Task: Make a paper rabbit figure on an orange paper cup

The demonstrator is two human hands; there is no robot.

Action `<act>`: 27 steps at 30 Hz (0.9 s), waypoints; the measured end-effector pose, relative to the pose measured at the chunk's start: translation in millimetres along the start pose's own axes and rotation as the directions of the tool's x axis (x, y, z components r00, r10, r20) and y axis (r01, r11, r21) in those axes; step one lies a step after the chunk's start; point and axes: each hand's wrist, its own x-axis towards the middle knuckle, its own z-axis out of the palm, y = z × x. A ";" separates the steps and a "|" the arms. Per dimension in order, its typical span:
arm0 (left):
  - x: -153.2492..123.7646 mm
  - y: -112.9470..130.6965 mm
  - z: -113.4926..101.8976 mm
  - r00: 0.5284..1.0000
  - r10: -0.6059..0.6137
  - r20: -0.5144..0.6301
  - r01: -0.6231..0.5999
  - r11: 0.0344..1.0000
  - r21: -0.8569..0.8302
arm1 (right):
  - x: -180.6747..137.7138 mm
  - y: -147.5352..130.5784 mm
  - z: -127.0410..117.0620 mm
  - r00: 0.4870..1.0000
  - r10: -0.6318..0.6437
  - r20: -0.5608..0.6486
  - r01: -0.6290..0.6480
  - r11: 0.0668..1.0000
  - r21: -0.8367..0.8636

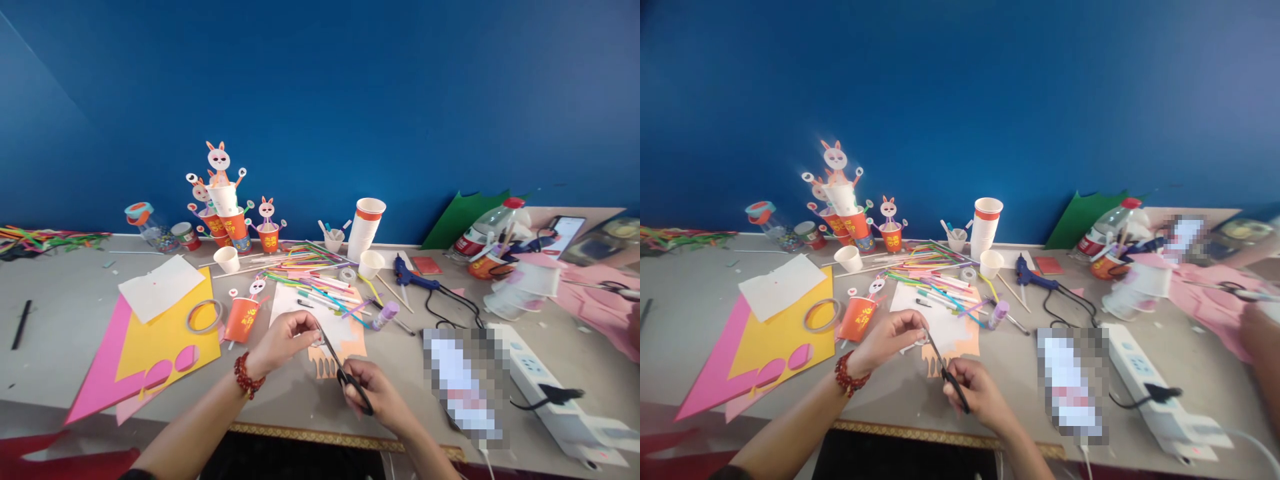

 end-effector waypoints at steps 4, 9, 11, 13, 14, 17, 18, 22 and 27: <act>-0.3 -0.1 -0.3 1.000 0.003 -0.002 -0.003 1.000 0.003 | 0.4 -1.1 -0.2 1.000 0.007 -0.003 -0.007 1.000 -0.015; -0.4 -0.1 -1.0 1.000 -0.013 0.002 0.013 1.000 -0.005 | 0.0 -3.1 -0.3 1.000 0.007 -0.004 -0.007 1.000 -0.025; -0.3 0.3 -1.1 1.000 -0.027 0.002 0.027 1.000 -0.012 | -0.1 -3.2 -0.3 1.000 0.001 -0.013 -0.002 1.000 -0.028; -0.1 0.6 -1.3 0.999 -0.033 -0.001 0.033 0.999 -0.016 | -0.1 -3.0 -0.4 1.000 -0.002 -0.018 0.001 1.000 -0.026; 0.2 0.6 -1.5 0.999 -0.032 -0.004 0.032 0.999 -0.018 | -0.2 -2.9 -0.4 1.000 -0.001 -0.021 0.001 1.000 -0.025; 0.9 0.2 -2.1 1.000 -0.027 -0.013 0.027 0.999 -0.029 | -0.3 -2.7 -0.5 1.000 0.005 -0.028 -0.006 1.000 -0.023; 1.1 -0.1 -2.2 1.000 -0.026 -0.014 0.026 0.999 -0.033 | -0.3 -2.7 -0.5 1.000 0.006 -0.027 -0.007 1.000 -0.021; 1.2 -0.2 -2.0 0.999 -0.028 -0.015 0.028 0.999 -0.040 | -0.2 -3.0 0.2 1.000 -0.006 -0.024 0.005 1.000 -0.013; 0.8 1.0 -1.5 1.000 -0.019 -0.012 0.019 0.999 -0.037 | -1.0 -2.5 1.6 0.999 -0.030 -0.018 0.031 1.000 0.003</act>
